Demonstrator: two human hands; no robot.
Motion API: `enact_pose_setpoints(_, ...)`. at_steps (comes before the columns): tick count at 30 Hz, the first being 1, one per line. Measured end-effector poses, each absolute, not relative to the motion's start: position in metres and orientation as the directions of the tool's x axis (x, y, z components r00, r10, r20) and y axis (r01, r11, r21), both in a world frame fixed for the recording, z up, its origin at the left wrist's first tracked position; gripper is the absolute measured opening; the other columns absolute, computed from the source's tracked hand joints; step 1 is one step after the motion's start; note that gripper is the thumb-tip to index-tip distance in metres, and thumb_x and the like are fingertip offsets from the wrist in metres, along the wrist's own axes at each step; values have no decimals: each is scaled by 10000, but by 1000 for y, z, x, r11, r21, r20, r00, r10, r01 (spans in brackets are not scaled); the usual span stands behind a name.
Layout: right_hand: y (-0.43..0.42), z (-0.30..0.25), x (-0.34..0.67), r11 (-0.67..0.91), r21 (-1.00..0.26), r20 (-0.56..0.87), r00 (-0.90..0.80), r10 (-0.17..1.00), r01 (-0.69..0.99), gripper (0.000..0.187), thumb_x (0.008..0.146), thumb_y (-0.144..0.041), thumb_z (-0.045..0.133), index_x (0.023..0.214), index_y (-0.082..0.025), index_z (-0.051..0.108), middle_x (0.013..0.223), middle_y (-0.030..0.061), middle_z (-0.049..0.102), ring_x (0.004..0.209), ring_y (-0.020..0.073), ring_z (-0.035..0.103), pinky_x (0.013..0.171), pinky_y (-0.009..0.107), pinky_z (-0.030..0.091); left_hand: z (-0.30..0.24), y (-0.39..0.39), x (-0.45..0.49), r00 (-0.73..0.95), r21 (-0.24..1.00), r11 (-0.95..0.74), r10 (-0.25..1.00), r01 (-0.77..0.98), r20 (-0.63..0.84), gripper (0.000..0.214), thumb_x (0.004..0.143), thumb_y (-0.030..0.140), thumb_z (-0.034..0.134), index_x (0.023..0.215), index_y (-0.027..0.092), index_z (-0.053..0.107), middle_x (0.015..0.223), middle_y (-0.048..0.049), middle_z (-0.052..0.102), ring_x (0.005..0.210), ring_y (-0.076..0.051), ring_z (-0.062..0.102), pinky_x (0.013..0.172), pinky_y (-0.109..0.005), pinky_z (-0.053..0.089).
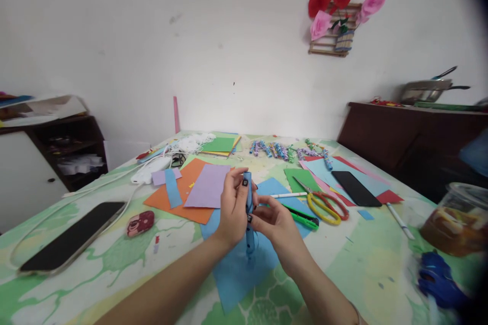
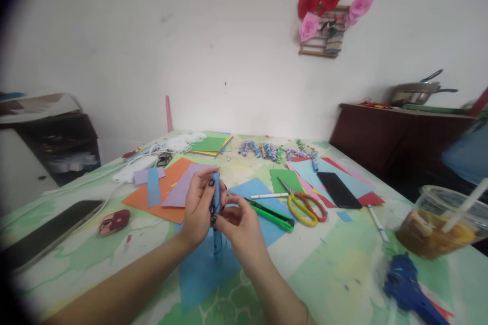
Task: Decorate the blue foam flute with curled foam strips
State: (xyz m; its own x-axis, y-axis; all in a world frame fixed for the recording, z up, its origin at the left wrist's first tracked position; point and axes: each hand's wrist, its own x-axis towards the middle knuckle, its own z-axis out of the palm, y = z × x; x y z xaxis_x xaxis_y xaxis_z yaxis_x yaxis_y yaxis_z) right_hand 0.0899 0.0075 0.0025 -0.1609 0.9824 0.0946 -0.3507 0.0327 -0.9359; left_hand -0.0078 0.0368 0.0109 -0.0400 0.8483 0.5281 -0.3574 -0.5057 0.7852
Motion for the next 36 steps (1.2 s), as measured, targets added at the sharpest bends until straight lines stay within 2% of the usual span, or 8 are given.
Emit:
enact_pose_setpoints(5, 11, 2, 92, 112, -935, 138, -54, 989, -336, 333, 554, -300, 804, 814, -171, 640, 721, 15, 694, 672, 169, 641, 685, 302, 504, 8, 40, -9, -1, 805, -527, 837, -272, 548, 311, 863, 304, 553, 1142, 209, 455, 926, -45, 600, 767, -139, 633, 714, -266, 496)
enact_pose_setpoints(10, 16, -1, 97, 158, -913, 194, -60, 979, -377, 267, 680, -356, 727, 860, -164, 678, 839, 52, 709, 775, 188, 644, 739, 313, 498, 6, 42, -11, 113, 853, -479, 854, -209, 508, 580, 779, 249, 662, 1299, 230, 406, 1100, -97, 632, 1061, -218, 595, 907, -346, 458)
enact_pose_setpoints(16, 22, -5, 101, 111, -865, 140, -24, 990, -489, 280, 630, -306, 762, 877, -184, 710, 810, 26, 713, 734, 156, 638, 715, 279, 492, 9, 46, -12, 169, 917, -339, 911, -212, 376, 305, 694, 297, 725, 935, 121, 661, 904, -117, 704, 878, -228, 648, 737, -308, 513)
enact_pose_setpoints(19, 23, -5, 101, 111, -845, 137, -12, 991, -522, 227, 640, -314, 747, 818, -176, 718, 749, 21, 710, 700, 158, 642, 719, 296, 498, 10, 48, -13, 155, 923, -312, 924, -226, 350, 297, 640, 277, 762, 880, 114, 694, 856, -107, 707, 791, -215, 639, 561, -244, 489)
enact_pose_setpoints(21, 24, -5, 102, 113, -854, 138, -12, 990, -509, 229, 648, -335, 738, 805, -169, 716, 737, 24, 710, 699, 169, 649, 725, 316, 505, 9, 50, -14, 148, 920, -297, 928, -257, 341, 303, 611, 251, 776, 872, 115, 703, 827, -90, 703, 751, -200, 627, 524, -230, 473)
enact_pose_setpoints(26, 28, -9, 103, 170, -899, 173, 29, 985, -403, 288, 665, -374, 732, 856, -164, 684, 728, 23, 710, 685, 174, 663, 701, 321, 518, 9, 55, -16, 169, 910, -275, 926, -310, 337, 284, 616, 225, 770, 871, 116, 710, 769, -56, 694, 686, -159, 612, 563, -238, 478)
enact_pose_setpoints(31, 27, -9, 103, 261, -908, 231, 129, 964, -329, 268, 692, -379, 717, 832, -179, 607, 617, -6, 685, 622, 163, 647, 664, 317, 523, 6, 60, -17, 135, 899, -250, 940, -359, 315, 328, 544, 171, 809, 843, 127, 683, 787, -41, 696, 753, -172, 644, 744, -305, 498)
enact_pose_setpoints(36, 26, -8, 106, 315, -922, 270, 210, 940, -224, 246, 703, -373, 711, 787, -169, 602, 609, -5, 676, 603, 147, 623, 631, 285, 505, 5, 60, -17, 145, 916, -256, 939, -309, 312, 297, 553, 200, 811, 794, 114, 661, 785, -46, 685, 763, -172, 640, 764, -317, 492)
